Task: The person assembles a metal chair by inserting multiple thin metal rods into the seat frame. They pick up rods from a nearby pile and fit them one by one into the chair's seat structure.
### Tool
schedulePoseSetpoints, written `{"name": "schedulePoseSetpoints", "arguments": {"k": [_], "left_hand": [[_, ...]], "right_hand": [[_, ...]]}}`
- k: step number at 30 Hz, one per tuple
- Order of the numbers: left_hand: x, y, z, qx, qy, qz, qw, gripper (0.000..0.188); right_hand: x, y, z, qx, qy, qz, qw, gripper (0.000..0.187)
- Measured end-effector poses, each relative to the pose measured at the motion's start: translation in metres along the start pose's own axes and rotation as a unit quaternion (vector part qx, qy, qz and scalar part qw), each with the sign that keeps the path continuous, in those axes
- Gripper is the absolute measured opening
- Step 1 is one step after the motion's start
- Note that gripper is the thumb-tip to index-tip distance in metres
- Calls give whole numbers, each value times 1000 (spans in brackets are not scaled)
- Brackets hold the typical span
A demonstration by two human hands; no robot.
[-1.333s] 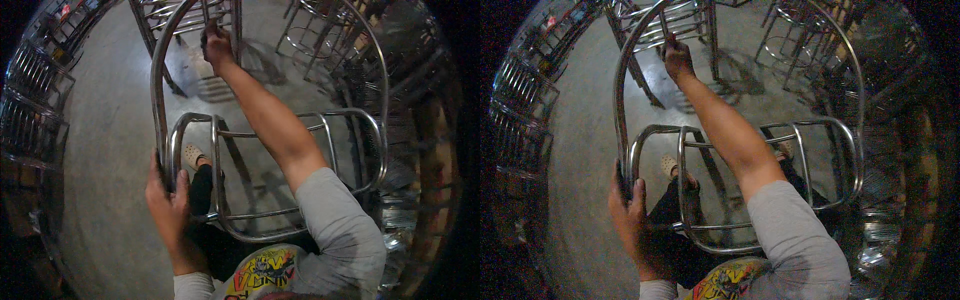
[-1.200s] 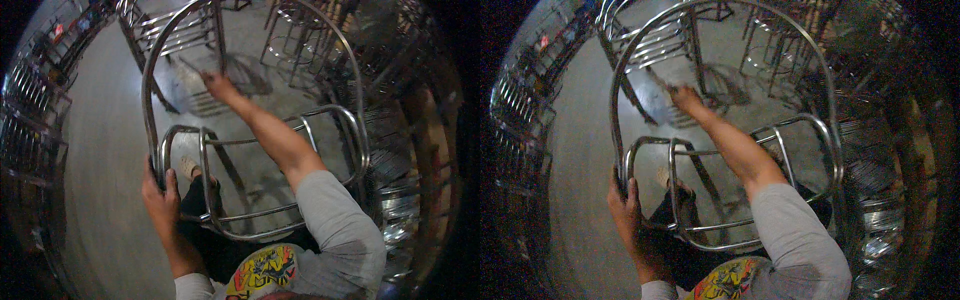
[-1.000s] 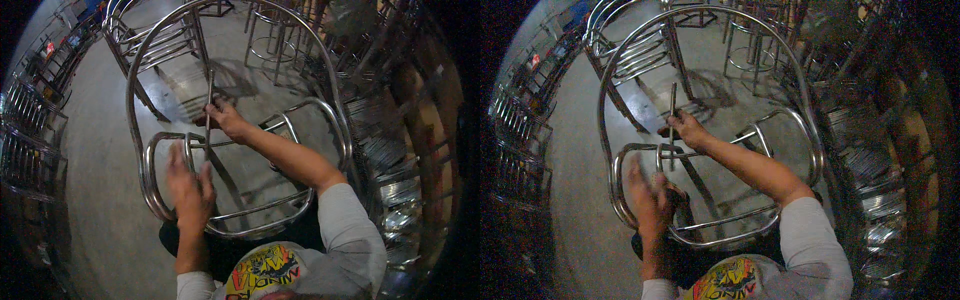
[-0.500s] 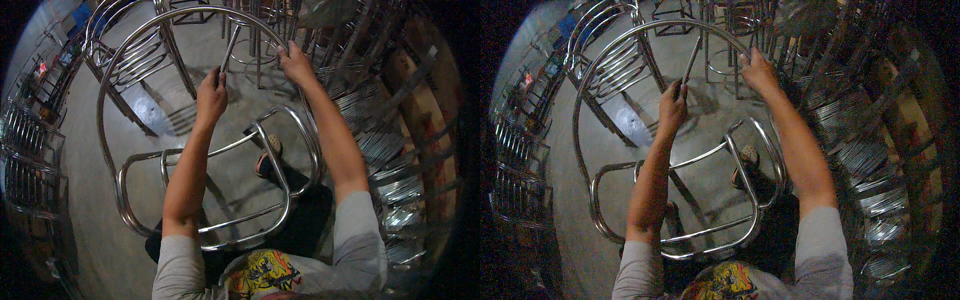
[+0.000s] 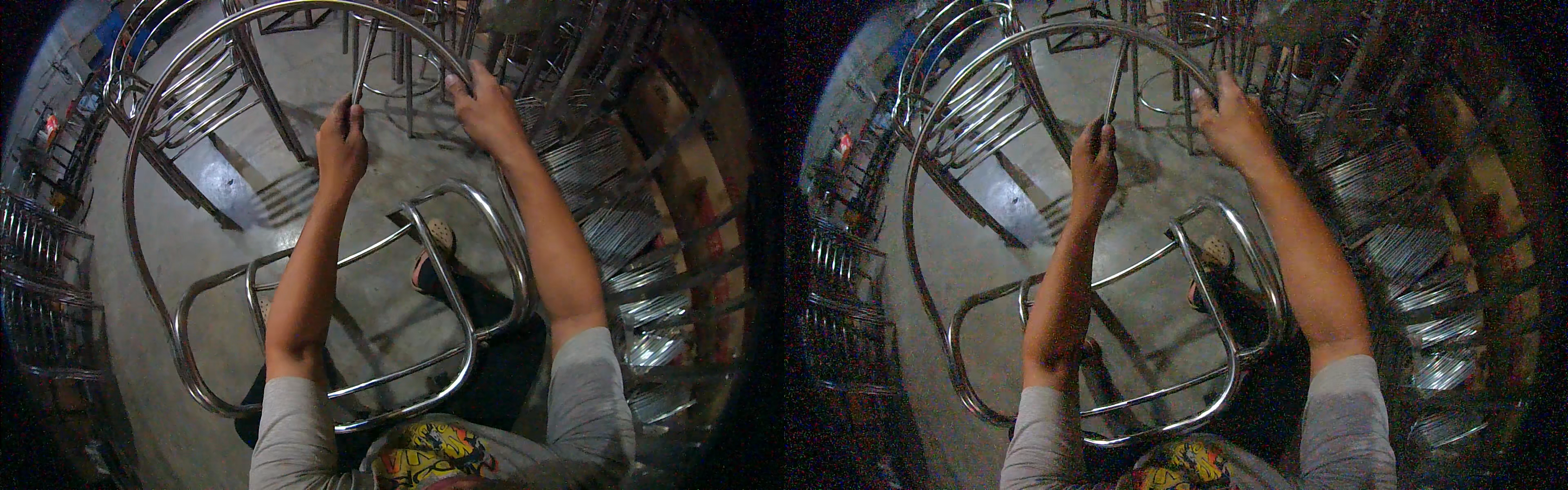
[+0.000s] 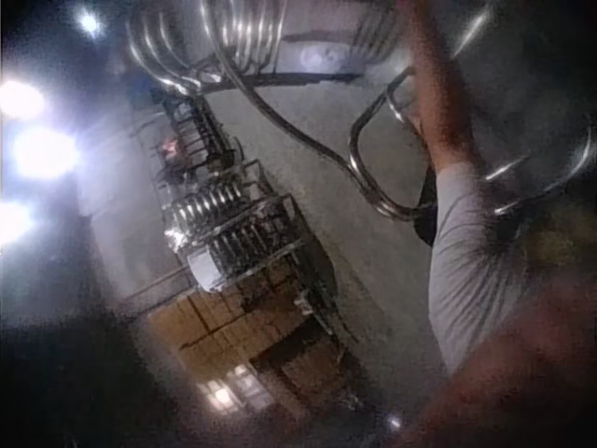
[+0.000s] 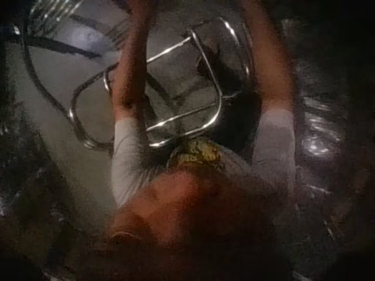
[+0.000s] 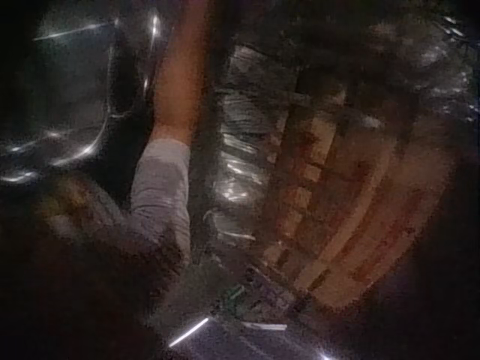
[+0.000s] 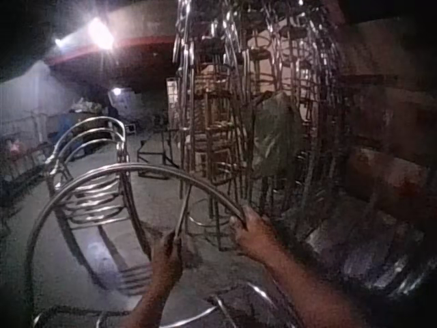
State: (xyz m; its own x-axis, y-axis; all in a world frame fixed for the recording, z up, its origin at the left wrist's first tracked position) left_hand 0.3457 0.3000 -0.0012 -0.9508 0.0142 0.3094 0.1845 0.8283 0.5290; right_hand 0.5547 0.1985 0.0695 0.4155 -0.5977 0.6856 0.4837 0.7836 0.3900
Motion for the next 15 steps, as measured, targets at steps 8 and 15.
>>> {"name": "schedulePoseSetpoints", "arguments": {"k": [8,15], "left_hand": [[8,0,7,11,4,-4,1000,35],[-6,8,24,27,-128,61,990,38]], "right_hand": [[-5,7,-8,-5,-5,18,1000,65],[-1,2,-1,-8,4,14,1000,64]]}}
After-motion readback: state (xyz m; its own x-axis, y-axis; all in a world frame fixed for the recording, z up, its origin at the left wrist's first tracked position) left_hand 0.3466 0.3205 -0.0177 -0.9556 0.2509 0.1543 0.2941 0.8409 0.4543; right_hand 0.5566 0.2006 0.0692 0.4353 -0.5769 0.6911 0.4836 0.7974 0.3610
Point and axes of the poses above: each hand's wrist, its own y-axis towards the middle knuckle, its own x-axis out of the back of the hand, z = x × y, the point moved 6 cm from there along y, towards the middle knuckle
